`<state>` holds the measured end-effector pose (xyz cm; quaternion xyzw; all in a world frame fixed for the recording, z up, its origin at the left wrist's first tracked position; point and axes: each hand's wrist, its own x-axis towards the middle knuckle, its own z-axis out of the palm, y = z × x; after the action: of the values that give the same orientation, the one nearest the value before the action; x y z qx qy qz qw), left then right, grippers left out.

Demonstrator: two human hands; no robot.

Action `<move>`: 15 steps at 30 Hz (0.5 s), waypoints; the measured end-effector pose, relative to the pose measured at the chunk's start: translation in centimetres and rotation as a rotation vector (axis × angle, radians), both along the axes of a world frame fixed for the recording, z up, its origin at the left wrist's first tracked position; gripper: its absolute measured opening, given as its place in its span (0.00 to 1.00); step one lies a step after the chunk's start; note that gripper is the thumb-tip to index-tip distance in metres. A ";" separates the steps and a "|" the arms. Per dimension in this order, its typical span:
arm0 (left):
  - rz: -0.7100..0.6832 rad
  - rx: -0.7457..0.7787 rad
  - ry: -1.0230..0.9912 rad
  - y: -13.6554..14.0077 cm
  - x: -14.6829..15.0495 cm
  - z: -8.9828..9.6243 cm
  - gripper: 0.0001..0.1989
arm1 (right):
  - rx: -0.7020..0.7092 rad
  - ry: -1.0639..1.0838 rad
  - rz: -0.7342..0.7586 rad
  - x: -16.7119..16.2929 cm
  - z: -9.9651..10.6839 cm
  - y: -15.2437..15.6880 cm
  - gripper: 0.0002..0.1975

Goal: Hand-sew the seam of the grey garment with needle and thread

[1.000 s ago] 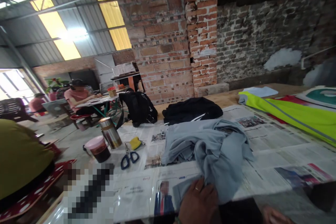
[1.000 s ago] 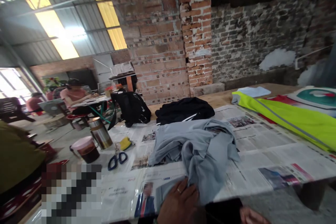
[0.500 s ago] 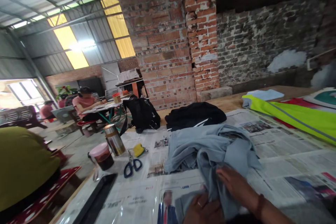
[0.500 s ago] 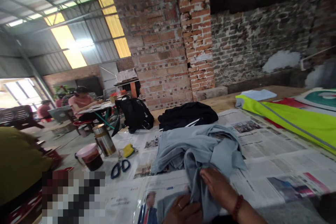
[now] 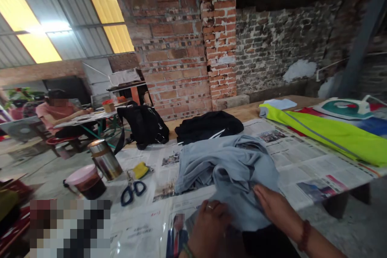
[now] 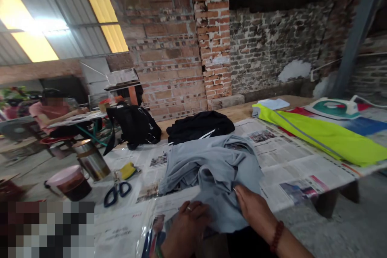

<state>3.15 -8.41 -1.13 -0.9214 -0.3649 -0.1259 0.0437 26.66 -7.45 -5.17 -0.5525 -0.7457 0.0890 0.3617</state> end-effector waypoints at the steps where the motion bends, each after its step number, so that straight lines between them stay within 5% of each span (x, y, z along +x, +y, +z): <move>1: 0.021 -0.034 0.009 0.1 -0.1 0.5 0.05 | 0.017 0.046 0.023 -0.4 0.6 0.3 0.12; 8: 0.214 -0.182 -0.039 -0.1 -3.6 0.6 0.27 | -0.028 0.110 0.085 -1.3 0.7 1.9 0.13; 15: 0.200 -0.131 -0.073 -1.1 -3.7 0.4 0.29 | -0.103 0.355 -0.051 1.8 -0.2 -0.3 0.13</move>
<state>-0.54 -9.49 -0.77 -0.8762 -0.4637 -0.1304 -0.0177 28.47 -7.70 -5.32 -0.5648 -0.6502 0.2140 0.4610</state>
